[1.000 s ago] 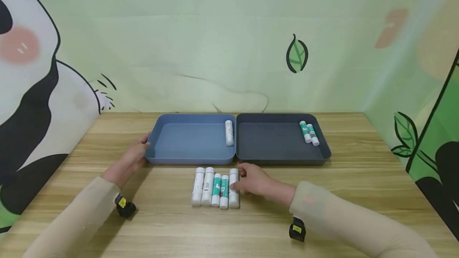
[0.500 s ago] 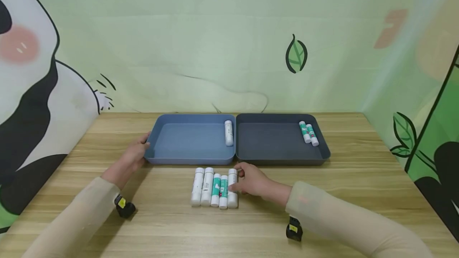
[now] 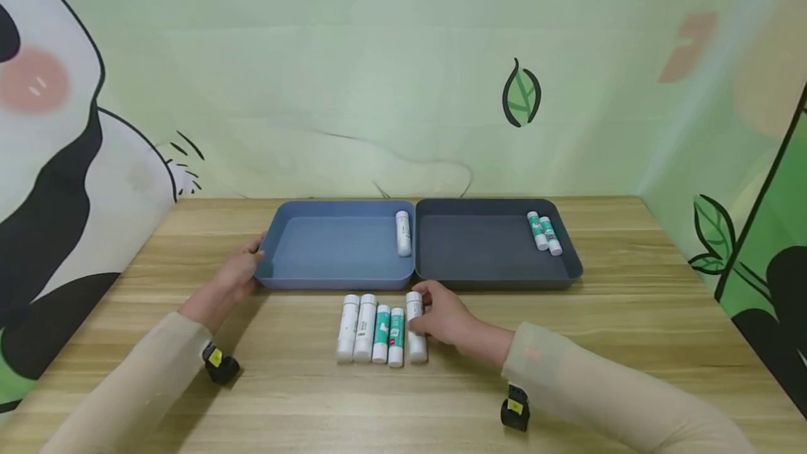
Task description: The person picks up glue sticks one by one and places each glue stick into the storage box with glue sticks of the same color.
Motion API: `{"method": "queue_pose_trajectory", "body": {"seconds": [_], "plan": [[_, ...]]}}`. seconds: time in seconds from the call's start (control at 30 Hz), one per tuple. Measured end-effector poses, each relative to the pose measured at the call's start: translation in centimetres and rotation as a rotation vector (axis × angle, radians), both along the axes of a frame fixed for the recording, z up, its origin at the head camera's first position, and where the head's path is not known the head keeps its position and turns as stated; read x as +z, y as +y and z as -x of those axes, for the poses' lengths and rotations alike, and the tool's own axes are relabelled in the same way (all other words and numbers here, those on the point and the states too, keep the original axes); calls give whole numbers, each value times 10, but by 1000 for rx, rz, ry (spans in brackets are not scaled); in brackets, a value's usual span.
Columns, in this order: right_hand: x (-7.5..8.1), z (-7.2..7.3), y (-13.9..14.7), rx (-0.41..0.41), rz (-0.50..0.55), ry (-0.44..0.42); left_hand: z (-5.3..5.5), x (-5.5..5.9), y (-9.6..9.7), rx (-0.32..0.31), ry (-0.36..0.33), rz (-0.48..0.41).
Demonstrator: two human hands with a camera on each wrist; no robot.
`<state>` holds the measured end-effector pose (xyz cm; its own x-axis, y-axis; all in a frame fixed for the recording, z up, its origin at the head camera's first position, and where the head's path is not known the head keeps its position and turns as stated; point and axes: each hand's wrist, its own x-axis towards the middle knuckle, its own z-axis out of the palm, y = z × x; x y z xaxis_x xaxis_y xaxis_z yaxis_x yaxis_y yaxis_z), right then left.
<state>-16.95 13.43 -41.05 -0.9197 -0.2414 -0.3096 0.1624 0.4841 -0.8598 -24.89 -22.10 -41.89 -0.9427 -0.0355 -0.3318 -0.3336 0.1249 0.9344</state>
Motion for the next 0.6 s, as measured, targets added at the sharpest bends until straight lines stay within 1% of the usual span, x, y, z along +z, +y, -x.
{"method": "queue_pose_trajectory", "body": {"seconds": [0.13,0.23,0.33,0.47,0.6], "plan": [[2,1,3,-10,10,-27,0,-1,0,3,-5,1],[4,1,6,-9,10,-32,0,-1,0,5,3,-4],[9,2,9,-6,25,-39,0,-2,0,5,6,-7],[28,5,12,4,39,-53,0,-1,0,8,3,-7],[50,13,16,25,41,-55,0,0,1,7,5,-10]]}}
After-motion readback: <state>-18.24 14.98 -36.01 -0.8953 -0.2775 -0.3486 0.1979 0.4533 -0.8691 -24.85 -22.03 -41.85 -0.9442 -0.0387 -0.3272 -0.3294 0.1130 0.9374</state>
